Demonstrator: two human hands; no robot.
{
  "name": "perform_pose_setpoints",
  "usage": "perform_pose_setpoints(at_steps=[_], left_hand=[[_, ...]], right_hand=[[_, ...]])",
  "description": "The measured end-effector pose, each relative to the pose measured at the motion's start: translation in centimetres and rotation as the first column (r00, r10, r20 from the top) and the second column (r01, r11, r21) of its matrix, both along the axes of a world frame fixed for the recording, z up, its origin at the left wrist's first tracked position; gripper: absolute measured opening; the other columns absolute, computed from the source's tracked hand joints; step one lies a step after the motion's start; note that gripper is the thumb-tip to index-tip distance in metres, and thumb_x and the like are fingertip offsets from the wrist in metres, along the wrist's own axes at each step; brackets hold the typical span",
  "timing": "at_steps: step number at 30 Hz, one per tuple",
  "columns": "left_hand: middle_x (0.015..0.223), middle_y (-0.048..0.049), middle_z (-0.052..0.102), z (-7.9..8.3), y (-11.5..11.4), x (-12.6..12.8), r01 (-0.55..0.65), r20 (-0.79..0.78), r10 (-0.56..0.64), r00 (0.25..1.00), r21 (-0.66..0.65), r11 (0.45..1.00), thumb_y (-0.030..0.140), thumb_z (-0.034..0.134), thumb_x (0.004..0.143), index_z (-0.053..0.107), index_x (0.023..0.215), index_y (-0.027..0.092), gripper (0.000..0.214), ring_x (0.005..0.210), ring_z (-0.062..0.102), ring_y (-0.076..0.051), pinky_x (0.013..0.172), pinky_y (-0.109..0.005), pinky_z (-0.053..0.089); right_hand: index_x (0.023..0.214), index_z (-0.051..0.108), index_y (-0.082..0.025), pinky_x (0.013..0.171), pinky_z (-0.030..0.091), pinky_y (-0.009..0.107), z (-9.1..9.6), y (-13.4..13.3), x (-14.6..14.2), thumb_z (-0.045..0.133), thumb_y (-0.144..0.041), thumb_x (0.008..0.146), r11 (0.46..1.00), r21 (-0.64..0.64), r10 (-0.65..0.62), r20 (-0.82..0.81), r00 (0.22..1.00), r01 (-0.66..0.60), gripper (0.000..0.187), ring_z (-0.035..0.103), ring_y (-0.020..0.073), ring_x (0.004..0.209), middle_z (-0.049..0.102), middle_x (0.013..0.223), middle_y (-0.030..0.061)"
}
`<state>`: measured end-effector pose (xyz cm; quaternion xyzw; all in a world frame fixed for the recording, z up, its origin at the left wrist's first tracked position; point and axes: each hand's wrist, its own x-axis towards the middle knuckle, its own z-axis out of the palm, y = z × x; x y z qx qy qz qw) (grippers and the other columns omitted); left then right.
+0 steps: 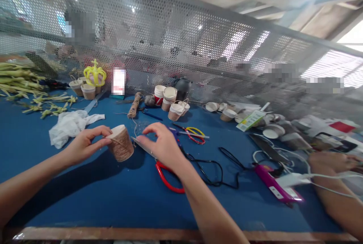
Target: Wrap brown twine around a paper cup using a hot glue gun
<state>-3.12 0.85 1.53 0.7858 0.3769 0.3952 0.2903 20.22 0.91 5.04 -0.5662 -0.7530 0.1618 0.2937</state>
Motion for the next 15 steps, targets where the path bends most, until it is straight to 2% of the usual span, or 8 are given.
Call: perform_pose_setpoints(at_steps=[1, 2, 5, 7, 9, 12, 15], left_hand=[[0.076, -0.0045, 0.061, 0.0, 0.0, 0.0, 0.004, -0.003, -0.004, 1.000, -0.006, 1.000, 0.029, 0.048, 0.083, 0.056, 0.073, 0.014, 0.020, 0.074, 0.057, -0.016, 0.071, -0.026, 0.043], [0.076, -0.0046, 0.061, 0.0, -0.1, 0.1, 0.009, -0.007, -0.009, 1.000, -0.010, 1.000, 0.030, 0.048, 0.083, 0.057, 0.073, 0.014, 0.021, 0.074, 0.056, -0.016, 0.070, -0.026, 0.043], [0.078, -0.0050, 0.061, -0.1, -0.3, 0.2, 0.038, -0.024, -0.039, 0.999, -0.024, 0.999, 0.030, 0.047, 0.083, 0.057, 0.075, 0.013, 0.021, 0.076, 0.056, -0.016, 0.071, -0.026, 0.042], [0.078, -0.0052, 0.061, -0.1, -0.3, 0.3, 0.067, -0.035, -0.068, 0.997, -0.040, 0.997, 0.029, 0.047, 0.083, 0.057, 0.077, 0.013, 0.020, 0.075, 0.055, -0.016, 0.071, -0.026, 0.042], [0.079, -0.0053, 0.060, -0.1, -0.4, 0.4, 0.096, -0.046, -0.099, 0.994, -0.067, 0.993, 0.030, 0.047, 0.083, 0.056, 0.077, 0.013, 0.020, 0.075, 0.055, -0.015, 0.071, -0.026, 0.042], [0.080, -0.0055, 0.061, 0.0, -0.5, 0.6, 0.144, -0.043, -0.150, 0.988, -0.129, 0.981, 0.029, 0.047, 0.083, 0.056, 0.078, 0.013, 0.019, 0.076, 0.054, -0.016, 0.072, -0.027, 0.042], [0.079, -0.0050, 0.060, 0.2, -0.7, 0.8, 0.174, -0.024, -0.181, 0.983, -0.183, 0.968, 0.028, 0.047, 0.083, 0.056, 0.077, 0.013, 0.019, 0.075, 0.054, -0.015, 0.072, -0.027, 0.042]], right_hand=[[0.080, 0.058, -0.018, 0.084, 0.042, 0.032, 0.0, -0.8, -1.0, 0.070, -0.025, 0.071, 0.981, 0.100, 0.165, 0.003, 0.986, -0.165, 0.017, 0.054, 0.0189, 0.090, 0.060, 0.092, 0.0046], [0.079, 0.057, -0.017, 0.083, 0.042, 0.033, -0.2, -1.5, -1.8, 0.073, -0.026, 0.068, 0.950, 0.181, 0.254, 0.035, 0.967, -0.256, 0.021, 0.053, 0.0198, 0.090, 0.060, 0.091, 0.0058], [0.074, 0.054, -0.016, 0.078, 0.042, 0.035, -1.3, -2.5, -3.0, 0.069, -0.021, 0.072, 0.904, 0.294, 0.296, 0.090, 0.951, -0.310, 0.015, 0.051, 0.0207, 0.087, 0.058, 0.087, 0.0074], [0.070, 0.052, -0.017, 0.076, 0.042, 0.034, -2.1, -2.6, -3.0, 0.061, -0.018, 0.078, 0.896, 0.327, 0.306, 0.037, 0.951, -0.301, 0.013, 0.052, 0.0193, 0.084, 0.058, 0.083, 0.0066], [0.069, 0.050, -0.018, 0.073, 0.043, 0.032, -2.3, -2.6, -2.8, 0.055, -0.018, 0.081, 0.913, 0.300, 0.307, -0.055, 0.950, -0.277, 0.013, 0.053, 0.0173, 0.080, 0.058, 0.080, 0.0050], [0.070, 0.050, -0.019, 0.065, 0.042, 0.027, -1.9, -2.7, -2.3, 0.053, -0.021, 0.081, 0.966, 0.137, 0.240, -0.162, 0.957, -0.219, 0.012, 0.052, 0.0139, 0.067, 0.057, 0.070, 0.0009], [0.072, 0.051, -0.019, 0.056, 0.039, 0.023, -1.3, -2.9, -2.0, 0.053, -0.025, 0.081, 0.978, 0.017, 0.207, -0.250, 0.946, -0.209, 0.011, 0.047, 0.0107, 0.058, 0.051, 0.063, -0.0026]])
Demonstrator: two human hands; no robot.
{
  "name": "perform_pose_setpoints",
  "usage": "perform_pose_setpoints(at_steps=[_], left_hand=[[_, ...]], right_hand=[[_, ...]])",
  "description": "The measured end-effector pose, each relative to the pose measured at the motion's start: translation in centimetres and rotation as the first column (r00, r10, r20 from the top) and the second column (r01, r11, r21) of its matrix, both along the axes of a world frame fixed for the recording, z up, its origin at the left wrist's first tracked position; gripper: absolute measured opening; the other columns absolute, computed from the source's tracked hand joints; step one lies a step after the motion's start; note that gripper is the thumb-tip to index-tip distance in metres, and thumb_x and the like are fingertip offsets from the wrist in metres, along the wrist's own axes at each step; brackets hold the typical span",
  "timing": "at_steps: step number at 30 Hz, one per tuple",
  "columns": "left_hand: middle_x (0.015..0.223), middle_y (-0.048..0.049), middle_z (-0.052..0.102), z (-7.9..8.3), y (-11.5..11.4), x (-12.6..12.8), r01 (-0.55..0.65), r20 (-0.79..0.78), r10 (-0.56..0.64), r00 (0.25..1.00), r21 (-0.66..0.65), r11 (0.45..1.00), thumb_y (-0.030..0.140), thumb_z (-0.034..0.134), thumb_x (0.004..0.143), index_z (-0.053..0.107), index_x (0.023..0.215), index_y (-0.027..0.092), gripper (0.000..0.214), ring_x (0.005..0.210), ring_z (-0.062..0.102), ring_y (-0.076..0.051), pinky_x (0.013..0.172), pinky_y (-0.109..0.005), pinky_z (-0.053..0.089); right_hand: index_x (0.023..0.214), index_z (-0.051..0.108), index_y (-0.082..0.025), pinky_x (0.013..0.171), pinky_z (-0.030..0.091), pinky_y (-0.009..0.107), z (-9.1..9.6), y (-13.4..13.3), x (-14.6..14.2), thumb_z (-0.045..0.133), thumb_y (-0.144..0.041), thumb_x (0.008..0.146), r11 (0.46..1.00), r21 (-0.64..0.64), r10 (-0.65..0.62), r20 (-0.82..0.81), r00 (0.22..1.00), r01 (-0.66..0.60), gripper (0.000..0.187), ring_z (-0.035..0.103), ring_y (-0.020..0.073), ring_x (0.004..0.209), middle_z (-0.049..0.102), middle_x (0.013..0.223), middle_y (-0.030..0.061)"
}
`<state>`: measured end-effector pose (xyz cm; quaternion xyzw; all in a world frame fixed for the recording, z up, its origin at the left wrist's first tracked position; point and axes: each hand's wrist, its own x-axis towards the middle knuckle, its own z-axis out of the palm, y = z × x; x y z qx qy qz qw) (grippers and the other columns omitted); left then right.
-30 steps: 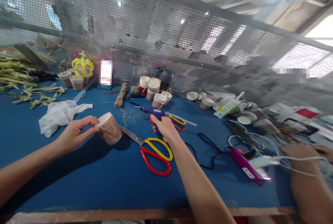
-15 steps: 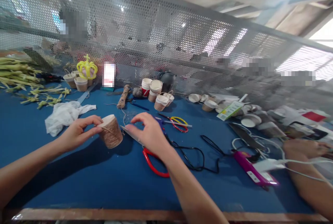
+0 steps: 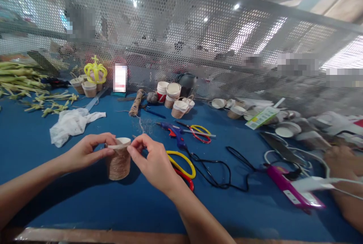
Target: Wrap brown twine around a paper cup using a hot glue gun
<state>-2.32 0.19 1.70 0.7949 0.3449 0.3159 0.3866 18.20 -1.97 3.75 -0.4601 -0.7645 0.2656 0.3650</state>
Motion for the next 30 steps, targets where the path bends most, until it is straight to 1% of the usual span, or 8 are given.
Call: perform_pose_setpoints(at_steps=[4, 7, 12, 17, 21, 27, 30], left_hand=[[0.082, -0.0054, 0.060, 0.08, -0.22, 0.09, 0.048, 0.023, -0.046, 0.999, -0.074, 0.996, 0.026, 0.047, 0.082, 0.055, 0.077, 0.013, 0.017, 0.078, 0.054, -0.016, 0.072, -0.027, 0.042], [0.085, -0.0060, 0.060, 0.00, -0.29, -0.03, 0.078, 0.049, -0.072, 0.996, -0.137, 0.987, 0.025, 0.049, 0.080, 0.056, 0.079, 0.012, 0.014, 0.083, 0.054, -0.018, 0.075, -0.028, 0.041], [0.084, -0.0058, 0.060, -0.08, -0.28, -0.23, 0.072, 0.109, -0.048, 0.993, -0.221, 0.973, 0.029, 0.054, 0.078, 0.057, 0.080, 0.012, 0.018, 0.085, 0.054, -0.019, 0.075, -0.028, 0.042], [0.084, -0.0059, 0.061, 0.03, -0.33, -0.20, 0.076, 0.143, -0.041, 0.989, -0.249, 0.966, 0.031, 0.056, 0.077, 0.058, 0.080, 0.012, 0.019, 0.087, 0.054, -0.019, 0.074, -0.027, 0.041], [0.083, -0.0058, 0.061, 0.12, -0.43, -0.12, 0.097, 0.182, -0.047, 0.982, -0.273, 0.957, 0.032, 0.057, 0.077, 0.058, 0.079, 0.013, 0.019, 0.087, 0.054, -0.019, 0.074, -0.027, 0.042], [0.089, -0.0072, 0.061, -0.08, -0.42, -0.05, 0.171, 0.287, -0.062, 0.956, -0.371, 0.913, 0.041, 0.062, 0.073, 0.056, 0.077, 0.013, 0.029, 0.083, 0.055, -0.018, 0.073, -0.028, 0.043], [0.088, -0.0069, 0.061, -0.30, -0.33, -0.13, 0.171, 0.297, -0.055, 0.953, -0.380, 0.909, 0.042, 0.063, 0.073, 0.056, 0.077, 0.012, 0.031, 0.081, 0.055, -0.017, 0.072, -0.027, 0.043]], right_hand=[[0.072, 0.053, -0.018, 0.047, 0.032, 0.021, 0.42, -0.26, 0.35, 0.053, -0.029, 0.080, 0.992, -0.127, 0.000, -0.049, 0.999, -0.006, 0.013, 0.035, 0.0087, 0.051, 0.038, 0.057, -0.0054], [0.069, 0.052, -0.017, 0.044, 0.026, 0.021, 0.52, -0.35, 0.47, 0.053, -0.031, 0.078, 0.985, -0.170, -0.015, -0.042, 0.999, 0.008, 0.016, 0.029, 0.0080, 0.048, 0.033, 0.054, -0.0064], [0.066, 0.051, -0.017, 0.043, 0.024, 0.021, 0.59, -0.30, 0.37, 0.053, -0.035, 0.076, 0.976, -0.213, -0.044, -0.015, 0.999, 0.040, 0.020, 0.029, 0.0076, 0.048, 0.033, 0.053, -0.0061], [0.063, 0.050, -0.017, 0.042, 0.023, 0.020, 0.71, -0.33, 0.19, 0.054, -0.032, 0.075, 0.977, -0.208, -0.053, 0.004, 0.999, 0.052, 0.019, 0.027, 0.0070, 0.047, 0.032, 0.050, -0.0068], [0.063, 0.051, -0.017, 0.042, 0.022, 0.020, 0.67, -0.37, 0.27, 0.054, -0.030, 0.074, 0.977, -0.211, -0.036, -0.003, 0.999, 0.034, 0.018, 0.027, 0.0068, 0.047, 0.033, 0.050, -0.0066], [0.064, 0.052, -0.017, 0.042, 0.022, 0.020, 0.59, -0.34, 0.33, 0.054, -0.030, 0.075, 0.968, -0.252, -0.021, -0.021, 1.000, 0.015, 0.017, 0.028, 0.0068, 0.047, 0.033, 0.050, -0.0066], [0.063, 0.051, -0.017, 0.041, 0.020, 0.020, 0.68, -0.44, 0.35, 0.055, -0.029, 0.074, 0.965, -0.264, -0.012, -0.041, 0.999, 0.001, 0.017, 0.026, 0.0064, 0.046, 0.032, 0.049, -0.0072]])
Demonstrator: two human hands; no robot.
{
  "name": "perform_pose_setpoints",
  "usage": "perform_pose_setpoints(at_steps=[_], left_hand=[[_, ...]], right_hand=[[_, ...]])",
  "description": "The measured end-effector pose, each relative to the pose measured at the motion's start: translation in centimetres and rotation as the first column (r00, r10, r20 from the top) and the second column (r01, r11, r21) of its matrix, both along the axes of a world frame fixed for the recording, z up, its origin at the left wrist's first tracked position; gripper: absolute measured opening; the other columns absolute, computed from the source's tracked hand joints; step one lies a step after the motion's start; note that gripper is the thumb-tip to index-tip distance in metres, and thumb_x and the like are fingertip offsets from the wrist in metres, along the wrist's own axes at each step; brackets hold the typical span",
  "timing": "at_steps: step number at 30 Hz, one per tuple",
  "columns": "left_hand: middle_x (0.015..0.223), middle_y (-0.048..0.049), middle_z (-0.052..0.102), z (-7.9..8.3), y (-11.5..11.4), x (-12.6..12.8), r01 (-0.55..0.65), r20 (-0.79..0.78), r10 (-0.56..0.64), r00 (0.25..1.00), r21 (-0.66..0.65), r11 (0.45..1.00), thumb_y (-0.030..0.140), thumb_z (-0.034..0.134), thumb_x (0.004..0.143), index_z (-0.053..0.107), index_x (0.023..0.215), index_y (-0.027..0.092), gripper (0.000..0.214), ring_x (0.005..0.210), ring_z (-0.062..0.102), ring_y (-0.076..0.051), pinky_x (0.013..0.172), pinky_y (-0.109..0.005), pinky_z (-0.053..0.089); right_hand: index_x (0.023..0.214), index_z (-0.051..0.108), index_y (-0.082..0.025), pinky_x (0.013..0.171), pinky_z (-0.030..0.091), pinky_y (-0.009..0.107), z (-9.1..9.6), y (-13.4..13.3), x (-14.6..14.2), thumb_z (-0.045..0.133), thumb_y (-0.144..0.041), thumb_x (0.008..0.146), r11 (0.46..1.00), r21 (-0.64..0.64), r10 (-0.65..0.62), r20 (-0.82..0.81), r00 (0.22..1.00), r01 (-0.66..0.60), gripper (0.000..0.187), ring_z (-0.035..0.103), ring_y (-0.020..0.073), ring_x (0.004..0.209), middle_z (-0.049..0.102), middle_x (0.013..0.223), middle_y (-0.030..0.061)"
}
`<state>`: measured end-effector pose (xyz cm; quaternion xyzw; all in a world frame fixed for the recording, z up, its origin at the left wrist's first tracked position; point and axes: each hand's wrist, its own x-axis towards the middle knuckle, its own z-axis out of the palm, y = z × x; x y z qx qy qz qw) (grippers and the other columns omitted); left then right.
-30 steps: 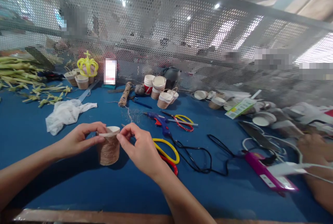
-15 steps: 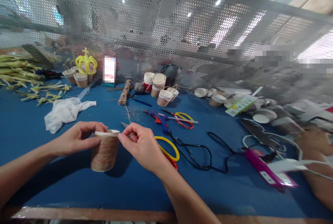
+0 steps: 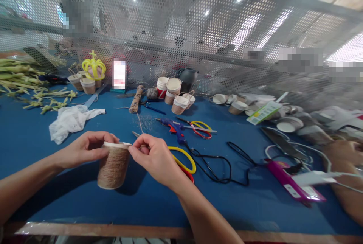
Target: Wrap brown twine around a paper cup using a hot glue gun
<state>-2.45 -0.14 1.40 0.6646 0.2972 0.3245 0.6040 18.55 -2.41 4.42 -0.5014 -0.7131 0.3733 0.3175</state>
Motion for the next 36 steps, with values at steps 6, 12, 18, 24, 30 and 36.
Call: perform_pose_setpoints(at_steps=[6, 12, 18, 24, 30, 36], left_hand=[[0.087, -0.0064, 0.060, -0.23, 0.24, -0.24, -0.011, -0.083, 0.016, 0.996, 0.056, 0.998, 0.040, 0.059, 0.076, 0.058, 0.083, 0.011, 0.030, 0.079, 0.054, -0.016, 0.070, -0.027, 0.042], [0.085, -0.0061, 0.059, -0.06, 0.22, -0.16, -0.014, -0.098, 0.021, 0.995, 0.078, 0.997, 0.038, 0.059, 0.075, 0.057, 0.080, 0.012, 0.026, 0.079, 0.053, -0.017, 0.071, -0.027, 0.042], [0.089, -0.0069, 0.060, 0.12, -0.07, -0.04, 0.016, -0.013, -0.016, 1.000, 0.017, 1.000, 0.044, 0.062, 0.073, 0.056, 0.078, 0.012, 0.033, 0.080, 0.054, -0.016, 0.071, -0.027, 0.042], [0.086, -0.0055, 0.058, 0.29, -0.27, 0.05, 0.038, 0.058, -0.033, 0.998, -0.087, 0.996, 0.046, 0.066, 0.069, 0.055, 0.074, 0.012, 0.036, 0.074, 0.052, -0.014, 0.063, -0.023, 0.042], [0.088, -0.0063, 0.059, -0.25, -0.12, -0.24, 0.061, 0.143, -0.042, 0.989, -0.129, 0.990, 0.040, 0.068, 0.070, 0.058, 0.075, 0.013, 0.030, 0.079, 0.053, -0.016, 0.067, -0.025, 0.042], [0.087, -0.0073, 0.060, -0.09, -0.21, -0.07, 0.084, 0.222, -0.043, 0.974, -0.177, 0.981, 0.040, 0.070, 0.068, 0.057, 0.072, 0.013, 0.030, 0.084, 0.055, -0.020, 0.072, -0.030, 0.043]], right_hand=[[0.061, 0.049, -0.018, 0.039, 0.018, 0.020, 0.20, -0.31, 0.04, 0.055, -0.029, 0.073, 1.000, -0.004, 0.030, -0.034, 0.999, -0.030, 0.018, 0.022, 0.0058, 0.044, 0.030, 0.048, -0.0078], [0.062, 0.050, -0.017, 0.040, 0.019, 0.020, 0.16, -0.11, 0.09, 0.056, -0.029, 0.073, 1.000, -0.001, 0.012, -0.018, 1.000, -0.012, 0.017, 0.025, 0.0059, 0.045, 0.032, 0.050, -0.0074], [0.064, 0.051, -0.016, 0.042, 0.021, 0.020, -0.09, 0.13, 0.15, 0.056, -0.028, 0.074, 0.999, -0.040, 0.019, -0.027, 0.999, -0.020, 0.017, 0.027, 0.0061, 0.047, 0.034, 0.050, -0.0069], [0.066, 0.052, -0.016, 0.043, 0.022, 0.020, -0.09, -0.01, 0.23, 0.056, -0.031, 0.075, 0.997, -0.064, 0.047, -0.050, 0.998, -0.051, 0.019, 0.028, 0.0064, 0.048, 0.034, 0.051, -0.0070], [0.068, 0.052, -0.017, 0.050, 0.033, 0.022, -0.27, 0.22, 0.38, 0.056, -0.030, 0.076, 0.997, -0.034, 0.066, -0.096, 0.993, -0.070, 0.016, 0.039, 0.0090, 0.055, 0.045, 0.060, -0.0034], [0.063, 0.048, -0.018, 0.068, 0.042, 0.027, -0.43, 0.48, 0.40, 0.056, -0.026, 0.076, 0.986, 0.015, 0.168, -0.225, 0.960, -0.169, 0.017, 0.053, 0.0143, 0.080, 0.058, 0.088, 0.0045]])
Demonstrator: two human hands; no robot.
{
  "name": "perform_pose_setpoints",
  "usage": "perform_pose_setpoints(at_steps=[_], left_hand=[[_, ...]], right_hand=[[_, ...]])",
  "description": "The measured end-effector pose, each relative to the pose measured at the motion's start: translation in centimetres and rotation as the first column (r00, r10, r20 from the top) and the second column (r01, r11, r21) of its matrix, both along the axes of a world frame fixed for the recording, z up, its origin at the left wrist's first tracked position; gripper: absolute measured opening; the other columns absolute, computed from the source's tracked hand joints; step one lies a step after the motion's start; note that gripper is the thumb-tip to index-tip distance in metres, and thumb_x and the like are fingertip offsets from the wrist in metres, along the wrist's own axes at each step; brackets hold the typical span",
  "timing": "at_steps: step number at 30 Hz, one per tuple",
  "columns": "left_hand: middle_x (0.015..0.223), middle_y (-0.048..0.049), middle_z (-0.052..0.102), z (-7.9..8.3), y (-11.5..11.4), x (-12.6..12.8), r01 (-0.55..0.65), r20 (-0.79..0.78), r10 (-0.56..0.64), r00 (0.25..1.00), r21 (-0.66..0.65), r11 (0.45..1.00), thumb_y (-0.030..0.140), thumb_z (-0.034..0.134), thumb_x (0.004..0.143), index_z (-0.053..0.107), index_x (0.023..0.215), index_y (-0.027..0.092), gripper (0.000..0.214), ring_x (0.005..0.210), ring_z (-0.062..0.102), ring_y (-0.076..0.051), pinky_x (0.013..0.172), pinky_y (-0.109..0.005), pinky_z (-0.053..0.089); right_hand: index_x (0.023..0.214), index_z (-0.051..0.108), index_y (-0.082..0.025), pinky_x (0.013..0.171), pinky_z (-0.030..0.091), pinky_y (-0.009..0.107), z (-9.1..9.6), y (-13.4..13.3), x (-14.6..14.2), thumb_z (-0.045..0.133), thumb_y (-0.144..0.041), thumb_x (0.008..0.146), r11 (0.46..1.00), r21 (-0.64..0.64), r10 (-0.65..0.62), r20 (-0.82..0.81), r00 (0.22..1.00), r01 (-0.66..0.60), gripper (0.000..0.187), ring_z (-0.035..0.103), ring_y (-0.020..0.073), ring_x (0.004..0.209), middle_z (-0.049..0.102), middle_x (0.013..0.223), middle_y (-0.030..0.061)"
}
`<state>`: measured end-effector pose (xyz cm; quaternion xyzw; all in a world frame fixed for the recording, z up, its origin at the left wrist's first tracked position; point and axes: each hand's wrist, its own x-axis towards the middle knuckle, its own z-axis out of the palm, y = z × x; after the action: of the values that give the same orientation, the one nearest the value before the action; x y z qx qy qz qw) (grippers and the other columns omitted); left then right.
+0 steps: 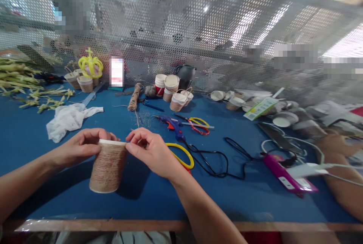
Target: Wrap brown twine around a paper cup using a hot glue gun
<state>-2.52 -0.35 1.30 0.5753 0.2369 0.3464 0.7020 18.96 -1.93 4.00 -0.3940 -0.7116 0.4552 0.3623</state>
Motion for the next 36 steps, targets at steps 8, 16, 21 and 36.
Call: perform_pose_setpoints(at_steps=[8, 16, 21, 36], left_hand=[[0.092, -0.0061, 0.060, -0.4, 0.2, 0.3, 0.010, 0.102, -0.008, 0.995, -0.020, 1.000, 0.033, 0.069, 0.070, 0.058, 0.074, 0.015, 0.022, 0.089, 0.055, -0.019, 0.080, -0.032, 0.042], [0.093, -0.0072, 0.061, -0.3, 0.4, 0.6, -0.019, -0.270, 0.125, 0.955, 0.364, 0.931, 0.031, 0.063, 0.074, 0.057, 0.085, 0.013, 0.022, 0.092, 0.054, -0.020, 0.085, -0.033, 0.040], [0.081, -0.0048, 0.061, -0.3, -0.4, 1.4, -0.035, -0.369, 0.192, 0.909, 0.394, 0.919, 0.033, 0.061, 0.074, 0.057, 0.076, 0.012, 0.021, 0.080, 0.054, -0.018, 0.075, -0.029, 0.041], [0.082, -0.0043, 0.059, 0.0, -0.2, 1.0, 0.043, -0.334, 0.094, 0.938, 0.382, 0.923, 0.028, 0.057, 0.078, 0.054, 0.069, 0.012, 0.018, 0.080, 0.053, -0.017, 0.075, -0.028, 0.041]], right_hand=[[0.067, 0.047, -0.018, 0.047, 0.032, 0.020, -0.4, 0.0, -0.1, 0.060, -0.028, 0.073, 0.979, -0.204, -0.009, -0.122, 0.993, -0.016, 0.018, 0.039, 0.0055, 0.050, 0.055, 0.073, -0.0014], [0.066, 0.048, -0.018, 0.055, 0.038, 0.023, -0.6, -0.2, -0.5, 0.056, -0.023, 0.073, 0.997, -0.053, -0.050, 0.020, 0.999, 0.051, 0.011, 0.044, 0.0097, 0.058, 0.050, 0.065, -0.0020], [0.065, 0.048, -0.017, 0.050, 0.036, 0.022, -0.9, -0.6, -1.1, 0.054, -0.023, 0.072, 0.998, -0.020, -0.059, 0.096, 0.994, 0.061, 0.011, 0.042, 0.0091, 0.054, 0.047, 0.061, -0.0027], [0.067, 0.050, -0.017, 0.057, 0.041, 0.024, -0.5, -0.1, -0.3, 0.055, -0.023, 0.074, 0.998, -0.057, -0.013, 0.129, 0.992, 0.021, 0.010, 0.049, 0.0107, 0.061, 0.056, 0.070, 0.0010]])
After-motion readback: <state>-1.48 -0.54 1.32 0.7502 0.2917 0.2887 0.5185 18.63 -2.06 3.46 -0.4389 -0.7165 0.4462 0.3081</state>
